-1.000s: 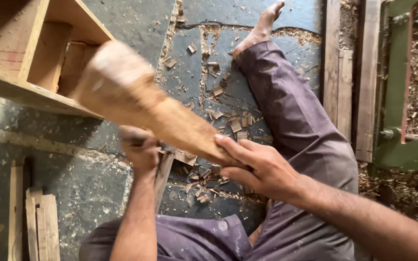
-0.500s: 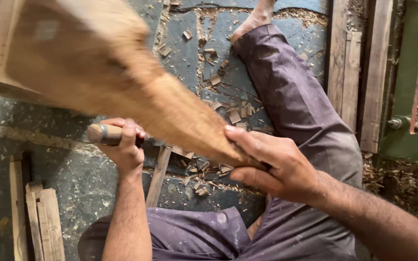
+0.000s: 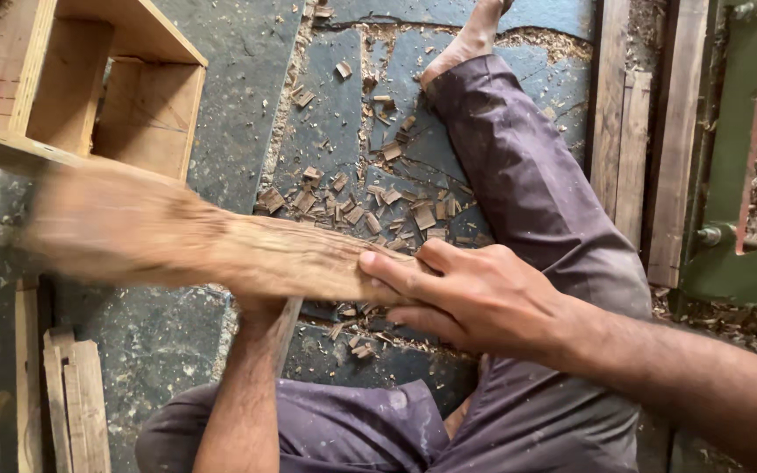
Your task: The person sits on the floor and uses a wooden mallet to strike a chisel, carving a small piece of wood held between their legs. Wood shavings accumulate on the floor as the person repeatedly chips away at the wood.
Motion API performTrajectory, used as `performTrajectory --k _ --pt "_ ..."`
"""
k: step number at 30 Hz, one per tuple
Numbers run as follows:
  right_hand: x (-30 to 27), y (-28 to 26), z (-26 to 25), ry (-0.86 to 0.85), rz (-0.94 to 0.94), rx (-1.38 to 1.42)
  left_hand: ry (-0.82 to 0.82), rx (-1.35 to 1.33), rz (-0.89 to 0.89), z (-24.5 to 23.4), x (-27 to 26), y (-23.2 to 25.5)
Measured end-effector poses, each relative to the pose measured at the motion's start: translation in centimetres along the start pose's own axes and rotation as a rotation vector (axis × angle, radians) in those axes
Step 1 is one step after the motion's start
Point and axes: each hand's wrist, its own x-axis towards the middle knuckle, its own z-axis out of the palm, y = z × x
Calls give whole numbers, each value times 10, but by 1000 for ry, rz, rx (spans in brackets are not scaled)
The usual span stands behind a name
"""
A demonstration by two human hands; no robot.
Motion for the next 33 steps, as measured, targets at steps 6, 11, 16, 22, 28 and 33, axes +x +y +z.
performTrajectory --k 6,11,16,22,28,33 --pt "-4 -3 2 130 -112 69 11 11 -19 -10 -4 -2" --pt "14 0 11 -36 -1 -51 3 -7 13 1 2 -1" --pt "-3 -8 -9 148 -149 103 -6 2 -10 -7 -6 -1" --pt "16 4 17 -77 44 -61 0 -2 0 -2 3 4" --pt "-3 3 10 127 -99 60 -15 -5 -24 3 5 -2" --pt "2 10 29 -22 -2 -44 7 11 -15 -5 5 1"
